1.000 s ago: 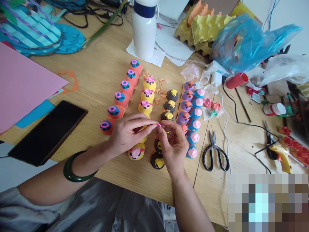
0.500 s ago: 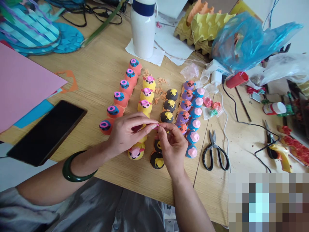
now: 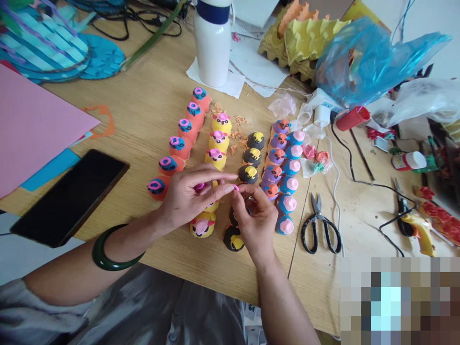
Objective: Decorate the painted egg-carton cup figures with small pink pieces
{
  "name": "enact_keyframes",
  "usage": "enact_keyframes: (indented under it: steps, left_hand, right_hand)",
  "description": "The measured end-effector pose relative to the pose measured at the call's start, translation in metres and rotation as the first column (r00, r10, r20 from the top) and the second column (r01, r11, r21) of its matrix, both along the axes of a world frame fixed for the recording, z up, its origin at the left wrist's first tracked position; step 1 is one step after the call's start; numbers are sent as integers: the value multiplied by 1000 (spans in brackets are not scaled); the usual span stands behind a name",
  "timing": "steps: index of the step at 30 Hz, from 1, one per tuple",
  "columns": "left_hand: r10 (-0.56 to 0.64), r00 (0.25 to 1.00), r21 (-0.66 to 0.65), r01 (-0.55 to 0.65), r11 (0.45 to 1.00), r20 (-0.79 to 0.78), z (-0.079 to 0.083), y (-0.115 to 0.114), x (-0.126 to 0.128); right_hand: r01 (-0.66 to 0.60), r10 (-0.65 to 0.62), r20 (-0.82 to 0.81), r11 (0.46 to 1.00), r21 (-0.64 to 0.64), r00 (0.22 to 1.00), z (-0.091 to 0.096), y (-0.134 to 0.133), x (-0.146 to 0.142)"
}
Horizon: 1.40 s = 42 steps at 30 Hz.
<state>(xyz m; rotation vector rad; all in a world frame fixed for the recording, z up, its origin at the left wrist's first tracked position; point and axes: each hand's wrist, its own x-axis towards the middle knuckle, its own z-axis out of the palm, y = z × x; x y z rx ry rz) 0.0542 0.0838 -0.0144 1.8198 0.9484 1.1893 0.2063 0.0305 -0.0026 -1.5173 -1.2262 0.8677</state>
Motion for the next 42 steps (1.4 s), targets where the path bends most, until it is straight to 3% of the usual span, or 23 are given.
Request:
enact_keyframes:
  steps: [4,10,17,21,31,42]
  left_hand:
    - [3,1000,15,-3,1000,12,-2,1,0]
    - [13,1000,-40,-12,999,23,-2,-1,0]
    - [18,998,-125,-10,992,62,3,0,-1]
    - [-36,999,-124,40,991,38,5,0,-1]
    - [-56,995,-213,72,974,80,4,1,0]
    - [-40,998,-146,48,988,51,4,0,0]
  right_hand:
    - [-32,32,-1,999,-21,999,-1,-1,1]
    - [44,-45,17,997,61,999,-3,0,0]
    - [100,-99,-52,995,23,994,0,1,0]
    - [136,-134,-71,990,23,988,2,2,0]
    - [94,-91,-62,994,52,994,3,-1,-1]
    - [115,-115,-12,991,65,993,-2,0,0]
